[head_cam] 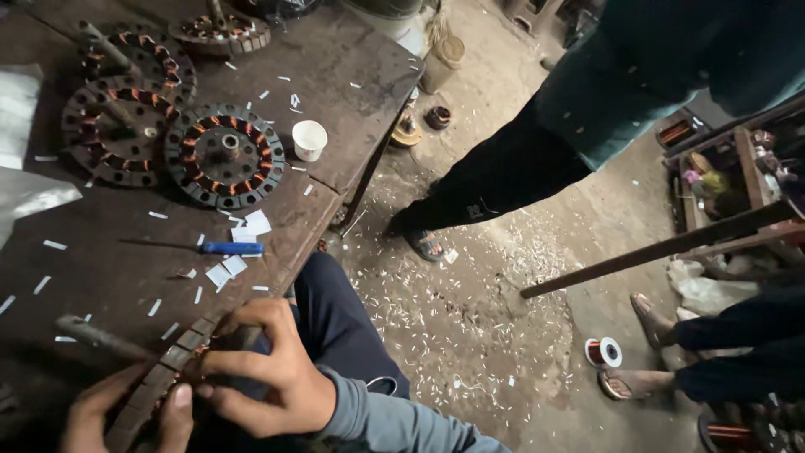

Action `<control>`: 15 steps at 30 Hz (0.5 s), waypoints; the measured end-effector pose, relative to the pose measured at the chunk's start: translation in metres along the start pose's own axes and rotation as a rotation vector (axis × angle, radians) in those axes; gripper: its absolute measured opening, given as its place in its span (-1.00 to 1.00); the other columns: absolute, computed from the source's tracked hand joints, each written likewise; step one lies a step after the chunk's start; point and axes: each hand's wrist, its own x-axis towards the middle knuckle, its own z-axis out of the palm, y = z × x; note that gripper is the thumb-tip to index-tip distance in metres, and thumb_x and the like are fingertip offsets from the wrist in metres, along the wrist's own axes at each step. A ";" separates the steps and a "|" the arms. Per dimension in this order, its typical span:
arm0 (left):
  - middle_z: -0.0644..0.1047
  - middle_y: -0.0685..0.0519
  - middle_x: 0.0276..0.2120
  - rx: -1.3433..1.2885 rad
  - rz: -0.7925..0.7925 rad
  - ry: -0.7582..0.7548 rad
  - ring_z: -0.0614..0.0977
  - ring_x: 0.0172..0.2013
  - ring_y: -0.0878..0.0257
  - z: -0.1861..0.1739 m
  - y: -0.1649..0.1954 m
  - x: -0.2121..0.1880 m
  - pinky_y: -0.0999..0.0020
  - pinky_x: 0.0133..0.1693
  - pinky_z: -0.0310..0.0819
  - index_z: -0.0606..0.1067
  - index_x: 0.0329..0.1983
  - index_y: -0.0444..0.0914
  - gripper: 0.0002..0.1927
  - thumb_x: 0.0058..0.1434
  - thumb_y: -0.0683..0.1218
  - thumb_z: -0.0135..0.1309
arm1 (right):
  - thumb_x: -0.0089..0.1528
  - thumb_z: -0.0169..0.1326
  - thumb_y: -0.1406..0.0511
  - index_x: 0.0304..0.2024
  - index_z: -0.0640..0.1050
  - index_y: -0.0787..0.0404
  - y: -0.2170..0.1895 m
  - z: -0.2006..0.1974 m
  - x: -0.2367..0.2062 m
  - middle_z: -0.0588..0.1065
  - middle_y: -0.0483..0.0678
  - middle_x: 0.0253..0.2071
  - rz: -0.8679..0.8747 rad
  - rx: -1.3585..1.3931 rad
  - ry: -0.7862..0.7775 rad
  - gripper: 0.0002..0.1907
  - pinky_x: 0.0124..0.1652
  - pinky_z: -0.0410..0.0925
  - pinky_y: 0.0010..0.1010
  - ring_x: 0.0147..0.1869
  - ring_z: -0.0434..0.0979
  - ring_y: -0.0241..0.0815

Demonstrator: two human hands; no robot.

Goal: The person uses a blue-handled screwdriver to press white insulating pieces into the slots of a circular motor stator. The person repeatedly picks up pieces from the table and inserts them into the stator while holding it with the other hand.

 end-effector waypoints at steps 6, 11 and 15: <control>0.56 -0.14 -0.06 -0.161 0.067 0.336 0.63 -0.03 0.20 0.027 0.027 -0.028 0.26 0.15 0.51 0.37 0.10 -0.45 -0.52 0.21 -0.13 0.22 | 0.15 0.28 0.33 0.12 0.55 0.14 0.007 0.008 -0.008 0.35 0.08 0.12 -0.080 -0.033 0.006 -0.54 0.20 0.24 -0.20 0.20 0.35 0.07; 0.54 -0.20 -0.02 -0.134 0.092 0.328 0.61 0.00 0.16 0.020 0.054 -0.019 0.23 0.16 0.49 0.40 0.08 -0.46 -0.56 0.20 -0.17 0.21 | 0.17 0.29 0.33 0.06 0.58 0.16 -0.004 0.004 -0.003 0.36 0.06 0.10 -0.041 -0.064 0.016 -0.61 0.18 0.27 -0.24 0.19 0.36 0.03; 0.55 -0.17 -0.07 -0.111 0.071 0.322 0.62 -0.05 0.20 0.026 0.044 -0.021 0.30 0.10 0.50 0.40 0.10 -0.44 -0.58 0.23 -0.17 0.21 | 0.27 0.34 0.31 -0.06 0.61 0.16 -0.021 0.004 0.005 0.34 0.05 0.13 0.073 -0.046 0.131 -0.77 0.21 0.27 -0.30 0.23 0.36 -0.03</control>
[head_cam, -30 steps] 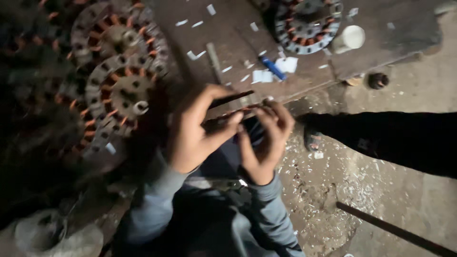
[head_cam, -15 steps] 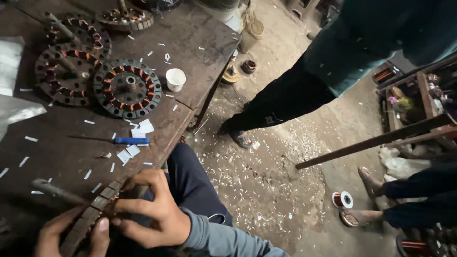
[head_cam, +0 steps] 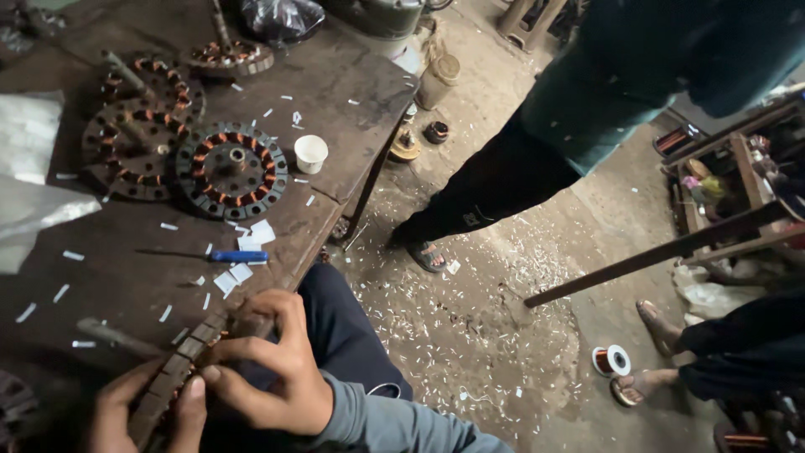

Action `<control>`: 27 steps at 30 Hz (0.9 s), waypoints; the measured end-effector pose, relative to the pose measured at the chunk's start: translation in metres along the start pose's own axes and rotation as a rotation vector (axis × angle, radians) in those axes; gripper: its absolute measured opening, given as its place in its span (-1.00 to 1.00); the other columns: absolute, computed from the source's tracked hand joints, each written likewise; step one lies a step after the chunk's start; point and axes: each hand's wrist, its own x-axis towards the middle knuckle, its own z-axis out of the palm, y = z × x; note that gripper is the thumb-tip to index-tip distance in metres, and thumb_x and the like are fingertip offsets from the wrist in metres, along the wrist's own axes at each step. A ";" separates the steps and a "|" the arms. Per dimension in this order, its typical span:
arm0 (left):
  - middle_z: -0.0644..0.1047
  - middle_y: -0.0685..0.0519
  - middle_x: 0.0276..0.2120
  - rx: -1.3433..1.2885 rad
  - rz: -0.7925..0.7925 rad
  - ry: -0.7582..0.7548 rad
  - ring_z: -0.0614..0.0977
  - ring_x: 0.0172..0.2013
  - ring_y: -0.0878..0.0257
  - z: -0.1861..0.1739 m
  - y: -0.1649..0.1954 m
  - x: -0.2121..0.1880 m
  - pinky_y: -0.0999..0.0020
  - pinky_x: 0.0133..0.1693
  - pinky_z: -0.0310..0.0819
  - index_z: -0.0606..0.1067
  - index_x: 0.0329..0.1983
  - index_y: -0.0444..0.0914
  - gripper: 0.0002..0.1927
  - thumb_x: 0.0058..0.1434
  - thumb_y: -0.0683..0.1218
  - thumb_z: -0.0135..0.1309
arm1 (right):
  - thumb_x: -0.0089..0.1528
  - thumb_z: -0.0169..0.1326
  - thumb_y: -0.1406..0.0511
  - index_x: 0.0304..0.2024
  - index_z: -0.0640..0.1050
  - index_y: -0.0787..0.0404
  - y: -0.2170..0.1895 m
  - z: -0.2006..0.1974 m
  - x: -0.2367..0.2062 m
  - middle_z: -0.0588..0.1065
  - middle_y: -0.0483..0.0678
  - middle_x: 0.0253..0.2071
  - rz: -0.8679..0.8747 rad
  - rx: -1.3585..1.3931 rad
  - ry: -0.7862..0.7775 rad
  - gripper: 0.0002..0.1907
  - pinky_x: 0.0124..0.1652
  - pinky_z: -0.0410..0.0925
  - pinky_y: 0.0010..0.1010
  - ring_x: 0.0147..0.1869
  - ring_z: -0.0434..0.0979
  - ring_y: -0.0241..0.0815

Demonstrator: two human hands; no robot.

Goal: The person uses a blue-handled screwdriver to press white insulating pieces into the slots of a circular motor stator. The person repeatedly picks up pieces from the table and inserts them into the stator while holding it with the other hand.

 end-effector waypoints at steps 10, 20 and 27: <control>0.58 -0.11 -0.10 0.058 0.046 -0.192 0.65 -0.09 0.21 0.007 -0.047 0.025 0.32 0.07 0.51 0.42 0.12 -0.39 -0.60 0.25 -0.14 0.17 | 0.27 0.32 0.29 -0.09 0.59 0.19 0.011 -0.014 0.006 0.37 0.04 0.24 0.079 0.285 -0.144 -0.78 0.40 0.23 -0.37 0.37 0.36 -0.08; 0.56 -0.11 -0.05 0.125 0.030 -0.221 0.63 -0.03 0.14 0.003 -0.031 0.030 0.27 0.13 0.47 0.42 0.12 -0.38 -0.60 0.24 -0.15 0.14 | 0.35 0.26 0.19 -0.13 0.52 0.19 0.019 -0.001 -0.008 0.37 0.04 0.18 0.170 0.430 -0.078 -0.76 0.30 0.27 -0.43 0.32 0.40 -0.12; 0.55 -0.11 -0.02 0.138 0.044 -0.218 0.61 0.01 0.10 0.009 -0.020 0.031 0.23 0.16 0.44 0.42 0.12 -0.37 -0.60 0.22 -0.17 0.12 | 0.32 0.30 0.23 -0.09 0.58 0.22 0.028 0.021 -0.024 0.41 0.13 0.17 0.140 0.307 0.005 -0.77 0.23 0.34 -0.40 0.22 0.50 -0.06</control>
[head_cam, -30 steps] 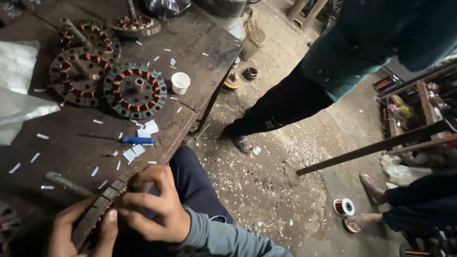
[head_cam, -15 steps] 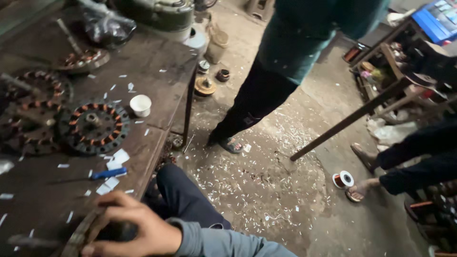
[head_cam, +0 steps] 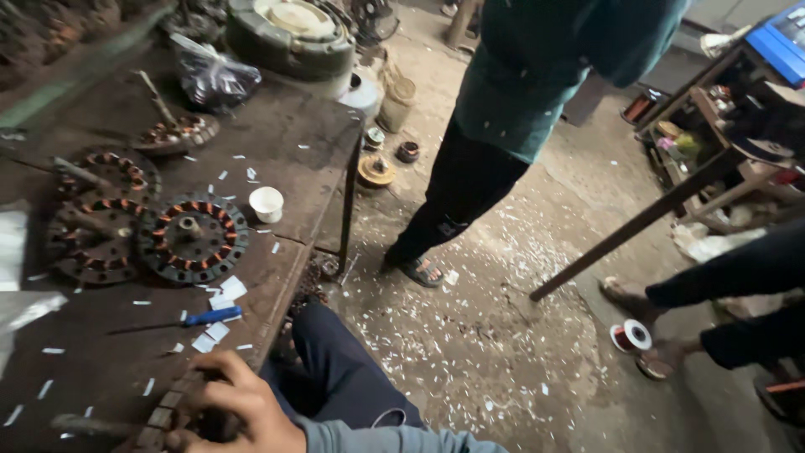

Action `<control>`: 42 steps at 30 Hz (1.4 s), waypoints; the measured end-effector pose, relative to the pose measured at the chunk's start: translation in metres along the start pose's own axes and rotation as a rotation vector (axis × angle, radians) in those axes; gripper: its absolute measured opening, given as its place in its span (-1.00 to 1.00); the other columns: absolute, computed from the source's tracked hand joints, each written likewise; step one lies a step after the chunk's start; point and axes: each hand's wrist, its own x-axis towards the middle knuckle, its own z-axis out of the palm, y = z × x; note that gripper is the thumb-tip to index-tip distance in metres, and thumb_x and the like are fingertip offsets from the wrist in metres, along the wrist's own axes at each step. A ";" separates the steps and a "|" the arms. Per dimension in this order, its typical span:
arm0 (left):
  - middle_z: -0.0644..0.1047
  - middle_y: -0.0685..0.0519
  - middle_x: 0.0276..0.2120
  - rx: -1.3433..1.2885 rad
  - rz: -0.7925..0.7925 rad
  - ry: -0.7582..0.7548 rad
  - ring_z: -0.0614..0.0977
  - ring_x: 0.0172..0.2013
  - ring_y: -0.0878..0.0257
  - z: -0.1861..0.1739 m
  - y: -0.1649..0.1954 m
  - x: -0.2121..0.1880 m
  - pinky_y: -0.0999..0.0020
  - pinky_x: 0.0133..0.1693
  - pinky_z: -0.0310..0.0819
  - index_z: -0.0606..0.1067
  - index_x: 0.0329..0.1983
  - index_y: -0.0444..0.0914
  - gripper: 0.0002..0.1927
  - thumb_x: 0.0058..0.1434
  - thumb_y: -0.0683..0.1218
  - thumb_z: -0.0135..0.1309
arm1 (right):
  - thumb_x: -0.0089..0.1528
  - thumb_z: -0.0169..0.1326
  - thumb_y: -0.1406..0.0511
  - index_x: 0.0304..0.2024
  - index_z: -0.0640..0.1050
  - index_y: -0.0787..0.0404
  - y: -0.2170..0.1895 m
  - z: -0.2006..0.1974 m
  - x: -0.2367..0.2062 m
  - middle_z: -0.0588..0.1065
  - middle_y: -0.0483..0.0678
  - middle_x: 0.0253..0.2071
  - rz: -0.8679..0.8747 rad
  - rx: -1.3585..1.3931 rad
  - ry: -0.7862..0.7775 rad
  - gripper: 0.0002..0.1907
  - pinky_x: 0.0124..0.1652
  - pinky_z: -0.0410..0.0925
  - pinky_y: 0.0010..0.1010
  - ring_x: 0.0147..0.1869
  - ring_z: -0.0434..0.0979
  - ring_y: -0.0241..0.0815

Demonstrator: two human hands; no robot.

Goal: The person uses a blue-handled screwdriver to press white insulating pieces into the slots of a circular motor stator. The person repeatedly picks up pieces from the table and inserts them into the stator while holding it with the other hand.

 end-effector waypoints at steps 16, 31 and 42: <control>0.52 -0.17 0.07 0.032 0.090 0.291 0.57 0.10 -0.08 -0.021 0.084 -0.031 0.13 0.15 0.42 0.44 0.16 -0.35 -0.59 0.23 -0.23 0.11 | 0.29 0.06 0.39 0.20 0.42 0.34 -0.009 0.036 0.017 0.43 0.00 0.06 0.050 0.107 0.181 -0.59 0.08 0.36 -0.40 0.09 0.43 -0.18; 0.51 -0.11 0.04 0.079 0.092 0.263 0.54 0.05 -0.06 -0.047 0.086 -0.011 0.09 0.12 0.39 0.43 0.19 -0.30 -0.54 0.21 -0.20 0.20 | 0.34 -0.07 0.48 -0.12 0.30 0.29 -0.013 0.054 0.029 0.38 0.25 0.24 0.138 0.354 0.146 -0.90 0.20 0.31 -0.35 0.12 0.42 -0.16; 0.51 -0.07 0.08 0.058 0.059 0.237 0.54 0.10 -0.03 -0.042 0.068 -0.005 0.13 0.14 0.41 0.41 0.21 -0.31 -0.57 0.31 -0.18 0.23 | 0.35 0.05 0.41 -0.14 0.36 0.33 0.002 0.041 0.036 0.33 0.19 0.29 0.251 0.425 0.001 -0.87 0.26 0.26 -0.33 0.20 0.36 -0.17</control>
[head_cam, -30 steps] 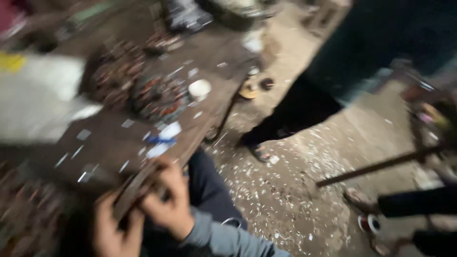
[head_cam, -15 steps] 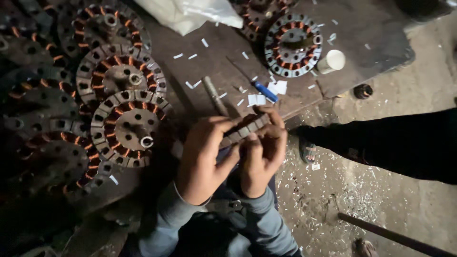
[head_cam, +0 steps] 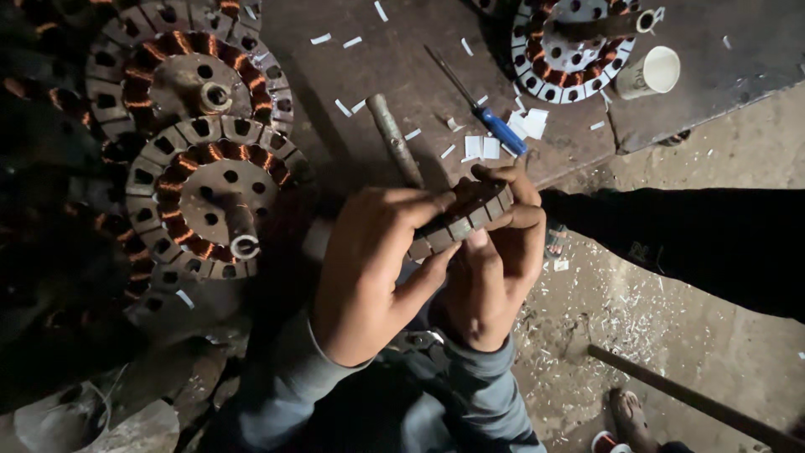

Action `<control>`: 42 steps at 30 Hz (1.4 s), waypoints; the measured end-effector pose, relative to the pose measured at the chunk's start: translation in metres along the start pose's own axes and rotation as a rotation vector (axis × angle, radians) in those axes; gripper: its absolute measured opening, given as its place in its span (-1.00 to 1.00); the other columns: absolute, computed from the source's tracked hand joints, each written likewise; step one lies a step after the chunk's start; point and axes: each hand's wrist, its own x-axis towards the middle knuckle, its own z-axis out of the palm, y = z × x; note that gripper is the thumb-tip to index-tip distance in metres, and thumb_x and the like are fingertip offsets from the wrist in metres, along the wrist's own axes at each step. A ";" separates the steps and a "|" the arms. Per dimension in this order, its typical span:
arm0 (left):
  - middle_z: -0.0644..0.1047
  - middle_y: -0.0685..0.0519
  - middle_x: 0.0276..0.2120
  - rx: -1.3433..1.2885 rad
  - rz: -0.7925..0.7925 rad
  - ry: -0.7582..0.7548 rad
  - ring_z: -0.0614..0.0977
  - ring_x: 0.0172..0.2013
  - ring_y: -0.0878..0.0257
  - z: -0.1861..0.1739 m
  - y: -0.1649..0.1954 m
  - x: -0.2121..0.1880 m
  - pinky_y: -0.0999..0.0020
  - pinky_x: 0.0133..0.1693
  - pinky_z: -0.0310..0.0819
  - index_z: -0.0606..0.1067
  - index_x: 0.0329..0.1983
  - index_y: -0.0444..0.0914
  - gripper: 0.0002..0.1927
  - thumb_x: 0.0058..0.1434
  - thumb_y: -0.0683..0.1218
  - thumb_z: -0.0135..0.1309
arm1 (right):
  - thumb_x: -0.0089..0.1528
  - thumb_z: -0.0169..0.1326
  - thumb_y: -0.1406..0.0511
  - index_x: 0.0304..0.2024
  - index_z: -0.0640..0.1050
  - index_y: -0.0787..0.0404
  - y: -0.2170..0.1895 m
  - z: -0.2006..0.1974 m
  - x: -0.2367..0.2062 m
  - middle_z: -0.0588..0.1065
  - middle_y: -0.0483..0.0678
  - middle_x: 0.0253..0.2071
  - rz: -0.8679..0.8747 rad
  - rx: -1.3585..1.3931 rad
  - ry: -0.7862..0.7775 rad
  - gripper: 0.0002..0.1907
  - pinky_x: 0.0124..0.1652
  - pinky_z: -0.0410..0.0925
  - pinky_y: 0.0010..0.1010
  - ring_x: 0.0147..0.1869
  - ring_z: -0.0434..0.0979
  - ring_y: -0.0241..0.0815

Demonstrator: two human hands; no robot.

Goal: The person uses a blue-handled screwdriver to press white insulating pieces into the slots of a circular motor stator. The person repeatedly picks up pieces from the table and inserts them into the stator while holding it with the other hand.

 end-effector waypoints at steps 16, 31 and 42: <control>0.48 -0.07 0.13 -0.012 -0.023 -0.074 0.53 0.09 0.00 0.000 -0.016 0.002 0.15 0.16 0.38 0.37 0.31 -0.30 -0.45 0.27 -0.18 0.23 | 0.39 0.14 0.36 0.00 0.39 0.33 0.016 -0.011 -0.002 0.26 0.13 0.35 0.048 0.020 0.003 -0.77 0.38 0.22 -0.21 0.35 0.35 -0.06; 0.47 -0.09 0.11 -0.008 -0.022 -0.107 0.52 0.12 0.01 0.002 -0.017 0.003 0.12 0.19 0.39 0.37 0.28 -0.33 -0.48 0.29 -0.18 0.23 | 0.44 0.16 0.34 0.04 0.40 0.30 0.023 -0.022 -0.002 0.24 0.11 0.34 0.044 -0.007 -0.050 -0.76 0.44 0.22 -0.14 0.40 0.32 -0.07; 0.48 -0.09 0.09 0.001 -0.026 -0.080 0.53 0.10 0.01 0.003 -0.013 0.004 0.14 0.16 0.41 0.39 0.25 -0.34 -0.53 0.33 -0.16 0.24 | 0.46 0.17 0.35 -0.01 0.39 0.27 0.023 -0.024 -0.002 0.27 0.09 0.32 0.018 -0.034 -0.061 -0.79 0.38 0.24 -0.20 0.38 0.32 -0.08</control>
